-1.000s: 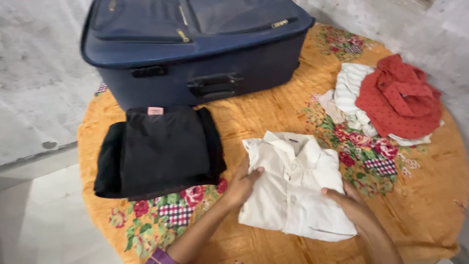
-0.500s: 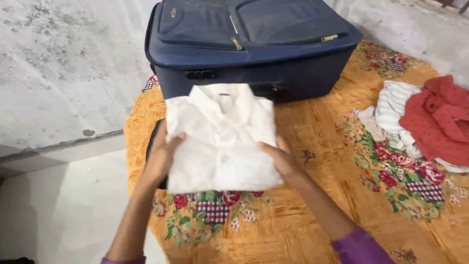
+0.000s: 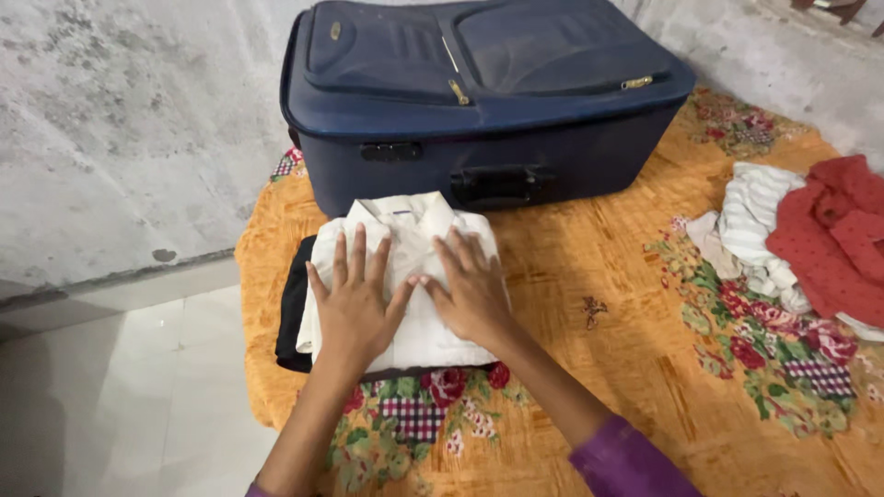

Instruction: The person folds several shirts on a bed next to a blue suitcase. They fold a white shirt, a pastel tie-dye shirt, and a striped shirt, stacking them neatly. The person also buttons the striped shirt before folding it.

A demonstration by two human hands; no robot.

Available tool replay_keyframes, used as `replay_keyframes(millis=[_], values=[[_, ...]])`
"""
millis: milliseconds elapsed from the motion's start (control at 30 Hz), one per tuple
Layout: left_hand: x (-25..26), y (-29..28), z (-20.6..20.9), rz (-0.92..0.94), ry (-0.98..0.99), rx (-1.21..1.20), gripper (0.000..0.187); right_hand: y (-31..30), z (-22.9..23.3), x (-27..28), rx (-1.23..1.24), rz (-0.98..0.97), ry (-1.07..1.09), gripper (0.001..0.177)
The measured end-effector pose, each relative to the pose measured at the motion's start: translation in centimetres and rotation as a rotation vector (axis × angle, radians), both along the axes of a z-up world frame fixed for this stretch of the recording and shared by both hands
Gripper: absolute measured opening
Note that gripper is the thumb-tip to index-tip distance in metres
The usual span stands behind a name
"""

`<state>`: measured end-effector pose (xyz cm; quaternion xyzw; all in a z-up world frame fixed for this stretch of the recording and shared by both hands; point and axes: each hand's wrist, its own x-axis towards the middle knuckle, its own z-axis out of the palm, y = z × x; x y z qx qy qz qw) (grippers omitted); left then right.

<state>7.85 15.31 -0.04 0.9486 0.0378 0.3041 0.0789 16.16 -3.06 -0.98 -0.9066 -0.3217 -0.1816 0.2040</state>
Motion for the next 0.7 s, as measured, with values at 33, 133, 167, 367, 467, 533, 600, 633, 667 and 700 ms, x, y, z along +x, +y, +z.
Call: replay_keyframes(millis=[33,133,167,367,467,533,600,633,667,700], values=[[0.5,0.0,-0.8,0.015,0.066,-0.021,0.070,0.8,-0.6,0.0,-0.073,-0.018,0.094,0.070],[1.1,0.5,-2.8,0.058,0.184,-0.050,0.075,1.8,-1.5,0.6,0.005,-0.051,0.150,0.074],[1.6,0.8,-3.1,0.073,0.212,-0.052,0.076,1.8,-1.4,1.0,0.024,-0.035,0.156,0.074],[2.1,1.9,-3.0,0.007,0.291,-0.083,0.076,-2.2,-2.3,0.3,0.237,0.138,0.059,0.066],[1.1,2.3,-0.3,-0.144,0.178,-0.182,0.057,-9.5,-3.5,-0.1,0.246,0.081,-0.048,0.058],[0.2,0.9,1.7,-0.121,0.009,-0.226,0.037,-16.0,-4.3,0.5,0.233,-0.040,-0.071,0.050],[-0.5,-1.1,3.7,-0.186,-0.137,-0.239,0.024,-23.0,-4.9,1.7,0.212,-0.242,-0.075,0.035],[-0.5,-2.8,4.3,-0.262,-0.196,-0.229,0.021,-26.5,-5.2,2.5,0.164,-0.374,-0.044,0.027],[-0.3,-4.8,4.7,-0.335,-0.258,-0.224,0.018,-29.9,-5.4,3.3,0.209,-0.459,-0.095,0.022],[0.3,-6.9,5.0,-0.446,-0.274,-0.221,0.017,-32.8,-5.6,4.2,0.253,-0.545,-0.147,0.017]])
